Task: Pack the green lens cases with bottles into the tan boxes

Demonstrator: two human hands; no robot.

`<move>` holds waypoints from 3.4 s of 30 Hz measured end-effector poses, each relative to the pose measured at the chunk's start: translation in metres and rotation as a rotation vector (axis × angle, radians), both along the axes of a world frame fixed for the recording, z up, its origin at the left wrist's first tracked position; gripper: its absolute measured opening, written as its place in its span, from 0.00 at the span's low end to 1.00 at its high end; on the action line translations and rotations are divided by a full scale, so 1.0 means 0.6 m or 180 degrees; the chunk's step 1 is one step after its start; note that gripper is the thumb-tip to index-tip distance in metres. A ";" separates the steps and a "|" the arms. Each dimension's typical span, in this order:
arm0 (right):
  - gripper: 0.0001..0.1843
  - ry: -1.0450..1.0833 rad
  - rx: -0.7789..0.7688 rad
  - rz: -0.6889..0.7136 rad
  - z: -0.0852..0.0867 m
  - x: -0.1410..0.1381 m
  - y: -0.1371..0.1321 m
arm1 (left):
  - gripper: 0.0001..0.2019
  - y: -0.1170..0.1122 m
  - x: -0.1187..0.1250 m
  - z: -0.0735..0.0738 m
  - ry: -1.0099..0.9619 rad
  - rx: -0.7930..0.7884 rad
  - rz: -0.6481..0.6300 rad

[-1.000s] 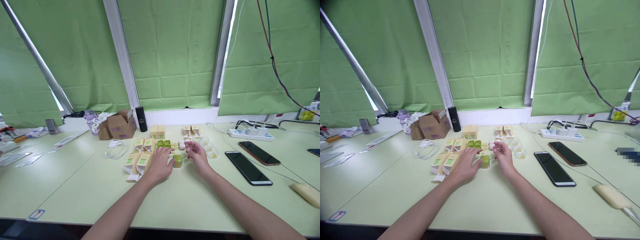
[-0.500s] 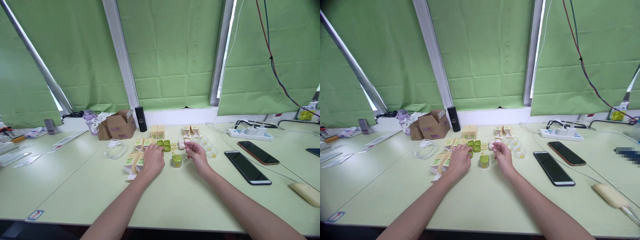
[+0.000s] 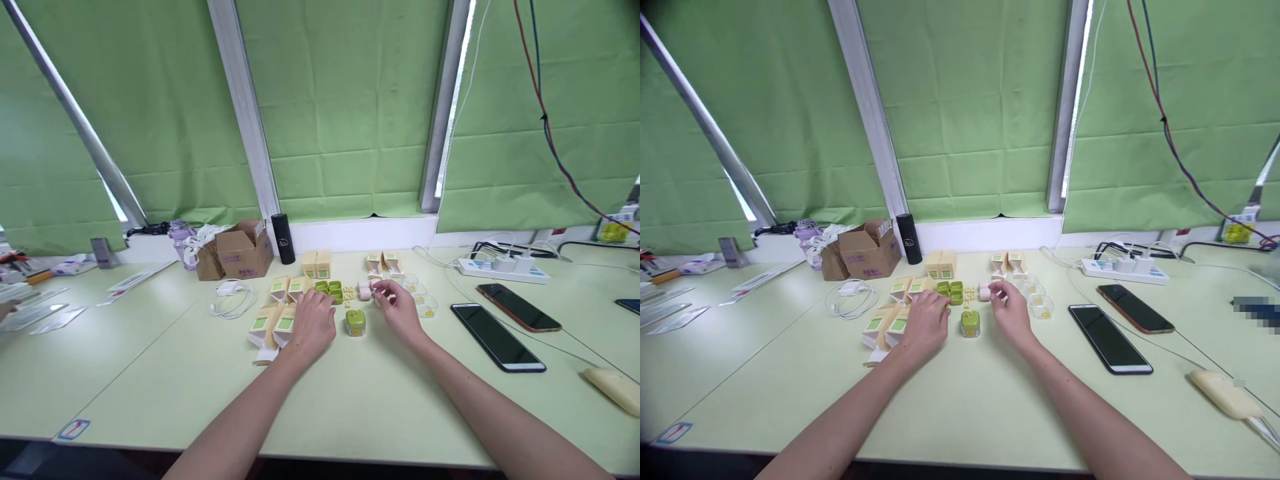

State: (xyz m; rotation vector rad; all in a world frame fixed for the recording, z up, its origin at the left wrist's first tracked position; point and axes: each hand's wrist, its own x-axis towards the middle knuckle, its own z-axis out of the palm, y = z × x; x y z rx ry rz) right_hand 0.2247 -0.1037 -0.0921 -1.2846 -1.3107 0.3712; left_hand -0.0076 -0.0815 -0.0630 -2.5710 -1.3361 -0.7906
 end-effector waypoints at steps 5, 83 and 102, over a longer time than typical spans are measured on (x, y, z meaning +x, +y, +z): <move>0.16 -0.2127 -0.0473 -0.0418 0.039 0.021 0.026 | 0.11 0.000 0.000 -0.006 -0.0062 0.0148 -0.0147; 0.31 -0.1345 0.1262 -0.0069 0.033 -0.013 -0.048 | 0.33 0.000 0.028 0.004 -0.1742 0.0060 -0.1628; 0.24 -0.2073 0.2430 -0.0309 0.036 -0.016 -0.055 | 0.23 -0.002 0.028 0.000 -0.1269 0.1442 -0.1386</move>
